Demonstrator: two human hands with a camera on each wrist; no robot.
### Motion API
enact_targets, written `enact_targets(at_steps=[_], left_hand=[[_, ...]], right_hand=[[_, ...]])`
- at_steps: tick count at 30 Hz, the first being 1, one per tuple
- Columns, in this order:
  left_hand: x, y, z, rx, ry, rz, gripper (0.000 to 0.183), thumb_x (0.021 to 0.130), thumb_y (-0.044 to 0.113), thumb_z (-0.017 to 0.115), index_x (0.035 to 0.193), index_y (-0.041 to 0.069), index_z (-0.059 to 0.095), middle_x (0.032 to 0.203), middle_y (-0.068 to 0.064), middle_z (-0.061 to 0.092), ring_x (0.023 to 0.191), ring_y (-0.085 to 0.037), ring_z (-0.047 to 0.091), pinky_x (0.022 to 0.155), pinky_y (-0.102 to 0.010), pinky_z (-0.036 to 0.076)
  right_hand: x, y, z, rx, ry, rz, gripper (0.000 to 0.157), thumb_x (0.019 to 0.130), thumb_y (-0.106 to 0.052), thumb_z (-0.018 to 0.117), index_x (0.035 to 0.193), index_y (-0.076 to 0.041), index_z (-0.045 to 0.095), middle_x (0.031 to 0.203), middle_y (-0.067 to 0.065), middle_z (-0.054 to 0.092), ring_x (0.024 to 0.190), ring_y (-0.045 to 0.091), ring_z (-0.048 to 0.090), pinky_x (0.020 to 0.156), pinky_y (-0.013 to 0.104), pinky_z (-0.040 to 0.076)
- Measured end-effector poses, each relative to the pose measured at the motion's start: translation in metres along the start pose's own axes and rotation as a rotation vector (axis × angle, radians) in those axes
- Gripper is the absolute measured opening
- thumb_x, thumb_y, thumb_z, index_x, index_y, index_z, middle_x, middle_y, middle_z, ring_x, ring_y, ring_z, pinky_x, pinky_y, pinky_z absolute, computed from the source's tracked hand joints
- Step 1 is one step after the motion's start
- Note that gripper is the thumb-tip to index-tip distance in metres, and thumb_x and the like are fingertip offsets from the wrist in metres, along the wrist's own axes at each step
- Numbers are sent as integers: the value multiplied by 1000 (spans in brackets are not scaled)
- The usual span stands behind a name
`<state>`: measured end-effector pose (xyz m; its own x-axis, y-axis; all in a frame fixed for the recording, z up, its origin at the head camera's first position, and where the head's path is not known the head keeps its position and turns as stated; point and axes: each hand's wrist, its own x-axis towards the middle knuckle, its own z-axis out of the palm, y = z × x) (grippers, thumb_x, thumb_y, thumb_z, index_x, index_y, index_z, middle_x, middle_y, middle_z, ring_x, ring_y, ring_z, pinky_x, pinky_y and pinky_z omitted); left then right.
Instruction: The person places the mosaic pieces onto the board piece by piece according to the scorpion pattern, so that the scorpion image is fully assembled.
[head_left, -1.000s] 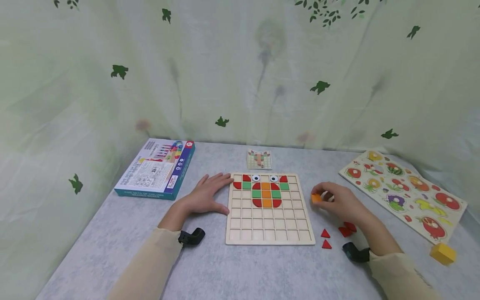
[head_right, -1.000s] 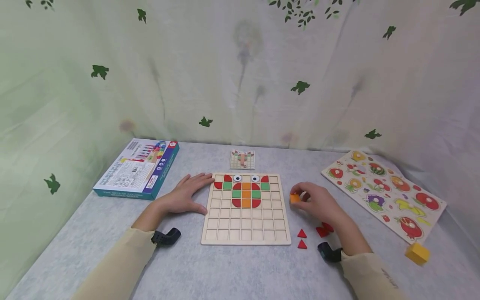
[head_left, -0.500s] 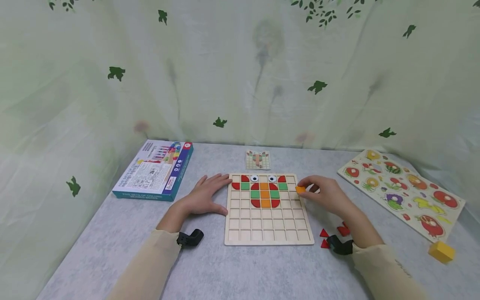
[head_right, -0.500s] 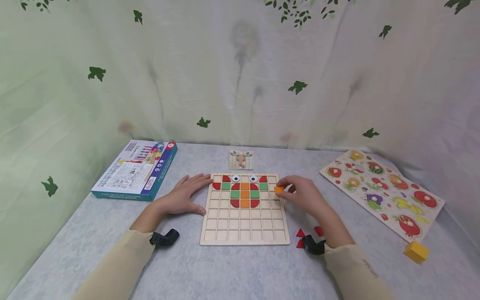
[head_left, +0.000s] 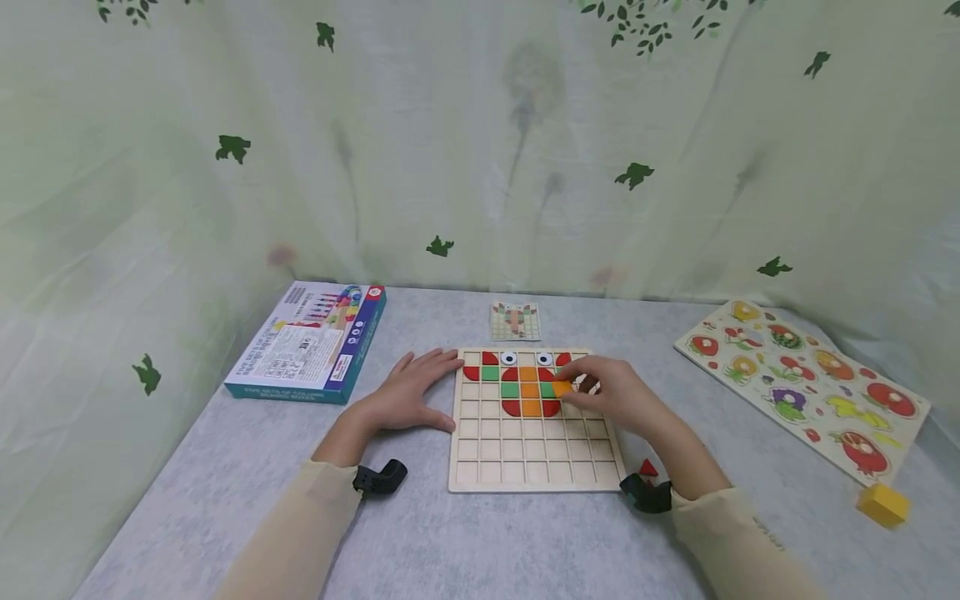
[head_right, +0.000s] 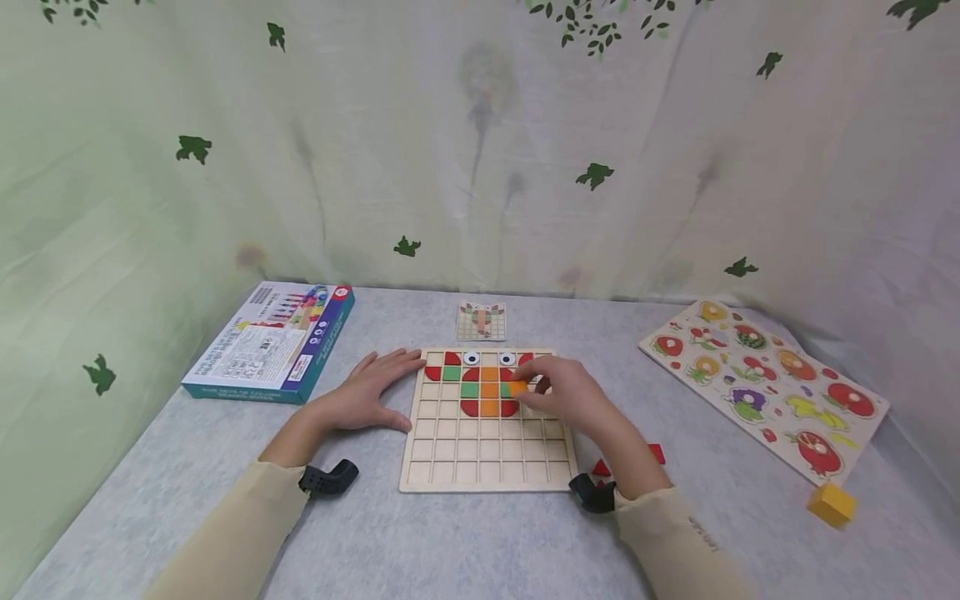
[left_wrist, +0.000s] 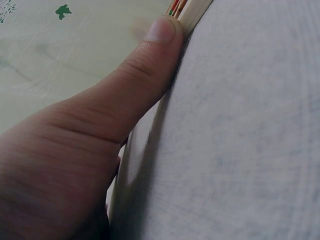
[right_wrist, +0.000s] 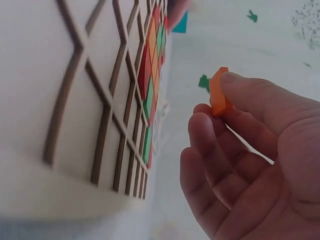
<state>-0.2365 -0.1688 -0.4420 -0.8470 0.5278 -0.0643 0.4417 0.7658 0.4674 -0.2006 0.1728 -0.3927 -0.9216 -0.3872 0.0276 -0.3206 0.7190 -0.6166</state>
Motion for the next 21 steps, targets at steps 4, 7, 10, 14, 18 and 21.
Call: enact_targets(at_steps=[4, 7, 10, 14, 18, 21], left_hand=[[1, -2, 2, 5, 0, -5, 108, 71, 67, 79, 158, 24, 31, 168, -1, 24, 158, -28, 12, 126, -59, -1], [1, -3, 3, 6, 0, -7, 109, 71, 67, 79, 158, 24, 30, 168, -1, 24, 158, -28, 12, 126, -58, -2], [1, -3, 2, 3, -1, -8, 109, 71, 67, 78, 158, 25, 30, 168, -1, 24, 158, -28, 11, 126, -59, -2], [0, -2, 2, -3, -2, -8, 108, 70, 68, 78, 158, 24, 31, 168, -1, 24, 158, -29, 11, 126, -59, -2], [0, -2, 1, -7, -2, -8, 109, 70, 67, 79, 158, 24, 31, 168, -1, 24, 158, -28, 11, 126, -59, -2], [0, -2, 1, 0, 1, -5, 109, 70, 68, 78, 158, 24, 31, 168, -1, 24, 158, -28, 11, 126, -59, -2]], right_hand=[[1, -9, 10, -4, -34, -16, 23, 88, -19, 78, 110, -16, 72, 109, -1, 70, 86, 13, 60, 74, 26, 53], [3, -14, 18, -17, -53, -27, 22, 86, -21, 80, 106, -18, 71, 105, -2, 69, 81, 12, 59, 72, 25, 51], [3, -16, 26, -12, -76, -24, 21, 84, -22, 81, 102, -19, 71, 96, -2, 65, 76, 12, 56, 69, 25, 49], [2, -19, 33, 2, -106, 24, 20, 83, -23, 82, 98, -20, 69, 85, -2, 59, 76, 14, 54, 68, 27, 47], [1, -20, 36, 6, -127, 54, 20, 82, -24, 83, 96, -21, 68, 80, -4, 59, 78, 14, 54, 68, 27, 46], [1, -19, 38, -6, -133, 48, 20, 82, -24, 83, 96, -21, 68, 77, -4, 58, 74, 14, 53, 66, 26, 45]])
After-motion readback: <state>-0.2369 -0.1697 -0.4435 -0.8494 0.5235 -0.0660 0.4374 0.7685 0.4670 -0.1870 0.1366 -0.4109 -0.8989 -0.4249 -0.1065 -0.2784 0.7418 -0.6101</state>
